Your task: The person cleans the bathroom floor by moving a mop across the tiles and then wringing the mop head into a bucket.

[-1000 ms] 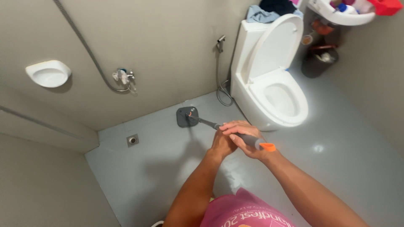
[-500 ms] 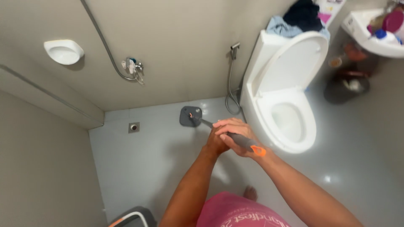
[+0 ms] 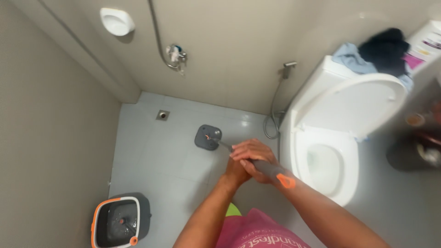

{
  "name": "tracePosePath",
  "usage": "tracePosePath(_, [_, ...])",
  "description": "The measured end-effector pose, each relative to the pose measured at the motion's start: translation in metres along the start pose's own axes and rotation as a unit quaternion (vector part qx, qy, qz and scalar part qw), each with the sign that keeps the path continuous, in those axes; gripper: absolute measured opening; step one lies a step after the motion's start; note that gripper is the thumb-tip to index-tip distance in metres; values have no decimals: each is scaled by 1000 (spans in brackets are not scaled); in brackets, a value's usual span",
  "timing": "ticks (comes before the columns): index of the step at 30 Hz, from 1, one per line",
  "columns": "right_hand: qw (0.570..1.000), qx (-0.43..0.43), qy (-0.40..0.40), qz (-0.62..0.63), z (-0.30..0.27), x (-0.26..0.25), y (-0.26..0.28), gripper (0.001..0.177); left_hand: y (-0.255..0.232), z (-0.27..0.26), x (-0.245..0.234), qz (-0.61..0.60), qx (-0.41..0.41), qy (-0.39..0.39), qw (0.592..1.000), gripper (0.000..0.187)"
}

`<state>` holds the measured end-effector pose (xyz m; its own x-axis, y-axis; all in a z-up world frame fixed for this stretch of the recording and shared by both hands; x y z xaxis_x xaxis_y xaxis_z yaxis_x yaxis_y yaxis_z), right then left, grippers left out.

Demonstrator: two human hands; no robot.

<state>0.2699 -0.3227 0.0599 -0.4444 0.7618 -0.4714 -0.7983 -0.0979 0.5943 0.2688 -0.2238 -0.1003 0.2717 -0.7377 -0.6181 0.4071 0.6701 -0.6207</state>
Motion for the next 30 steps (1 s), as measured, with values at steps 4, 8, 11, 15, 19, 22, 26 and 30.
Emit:
tracePosePath(4, [999,-22,14,-27,-4,8,-43,12,63,-9,30,58,-6,7,998,27])
tracePosePath(8, [995,27,76,-54,24,21,-91,14,116,36,18,104,-15,28,994,25])
tracePosePath(11, [984,96,139,-63,25,27,-115,20,107,47,9,134,-112,97,980,24])
tracePosePath(15, [987,87,128,-52,43,18,-125,27,93,82,-27,20,-243,116,963,23])
tracePosePath(19, [997,22,72,-34,55,-14,-96,27,41,96,-55,-18,-95,-18,995,21])
tracePosePath(22, [998,-17,64,-3,67,-26,-79,26,13,101,-60,-127,-75,-70,987,26])
tracePosePath(26, [993,-60,103,9,74,-25,-71,28,-1,90,-60,-124,-187,-77,971,33])
tracePosePath(30, [985,-31,168,-9,60,-18,-77,26,-8,70,-52,-173,-276,-78,942,34])
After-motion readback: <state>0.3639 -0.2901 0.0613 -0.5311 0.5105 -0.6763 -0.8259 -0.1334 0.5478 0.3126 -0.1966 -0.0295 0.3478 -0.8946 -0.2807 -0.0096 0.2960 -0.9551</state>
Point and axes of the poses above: each hand's wrist, its own z-axis towards the middle knuckle, its own x-axis out of the palm, y = z × x, the point moved 3 cm from there along z, towards the middle knuckle, and after that the axes turned 2 degrees about y, right-handed, at the moved point
